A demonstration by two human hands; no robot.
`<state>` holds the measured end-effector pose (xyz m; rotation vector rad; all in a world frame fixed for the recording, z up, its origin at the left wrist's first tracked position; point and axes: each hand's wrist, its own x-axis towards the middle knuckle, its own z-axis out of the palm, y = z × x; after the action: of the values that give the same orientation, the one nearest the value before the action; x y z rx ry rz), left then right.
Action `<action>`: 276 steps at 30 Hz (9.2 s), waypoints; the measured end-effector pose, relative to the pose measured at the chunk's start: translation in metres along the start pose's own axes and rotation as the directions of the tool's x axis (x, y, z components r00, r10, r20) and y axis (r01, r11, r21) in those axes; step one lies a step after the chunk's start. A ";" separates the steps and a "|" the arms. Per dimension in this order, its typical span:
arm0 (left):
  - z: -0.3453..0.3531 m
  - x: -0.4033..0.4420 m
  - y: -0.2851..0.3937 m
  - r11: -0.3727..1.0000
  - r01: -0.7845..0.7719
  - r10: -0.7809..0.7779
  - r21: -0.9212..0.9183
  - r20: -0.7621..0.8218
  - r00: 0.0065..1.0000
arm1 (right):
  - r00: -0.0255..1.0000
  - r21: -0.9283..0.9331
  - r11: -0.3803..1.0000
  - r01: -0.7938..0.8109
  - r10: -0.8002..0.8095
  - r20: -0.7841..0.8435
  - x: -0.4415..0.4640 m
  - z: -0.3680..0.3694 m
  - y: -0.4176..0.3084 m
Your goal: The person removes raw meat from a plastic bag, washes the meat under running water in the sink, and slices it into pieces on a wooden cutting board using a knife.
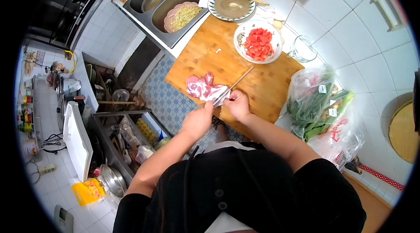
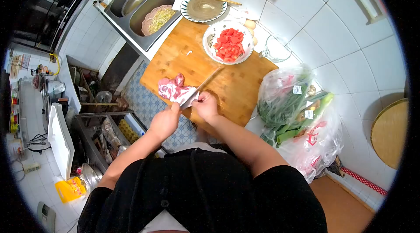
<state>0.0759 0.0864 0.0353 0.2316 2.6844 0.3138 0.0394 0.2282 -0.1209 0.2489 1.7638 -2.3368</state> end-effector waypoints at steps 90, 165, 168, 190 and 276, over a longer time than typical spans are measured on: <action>-0.001 0.000 -0.021 1.000 0.025 -0.026 0.016 0.072 0.997 | 0.976 -0.544 0.838 -0.051 0.156 0.150 -0.008 -0.011 -0.013; 0.038 -0.059 0.077 0.763 -0.141 -0.095 -0.631 -0.325 0.941 | 0.985 -0.012 0.999 0.051 -0.048 0.167 -0.037 -0.164 -0.186; 0.057 -0.066 0.107 0.852 -0.156 -0.116 -0.500 -0.470 0.875 | 0.996 0.066 0.998 0.016 -0.021 0.082 -0.072 -0.198 -0.221; 0.046 -0.098 0.191 0.941 -0.225 0.076 -0.251 -0.492 0.867 | 0.830 -0.906 0.050 0.420 0.382 0.406 -0.219 -0.341 -0.280; -0.061 0.054 -0.135 0.996 -0.087 0.075 0.034 0.257 0.963 | 0.541 -0.493 0.223 0.841 -0.388 0.747 0.099 0.018 -0.069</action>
<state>-0.0139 -0.0431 0.0343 0.3704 2.4323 0.2308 -0.0743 0.2231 -0.0771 -1.3906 2.7039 -1.2203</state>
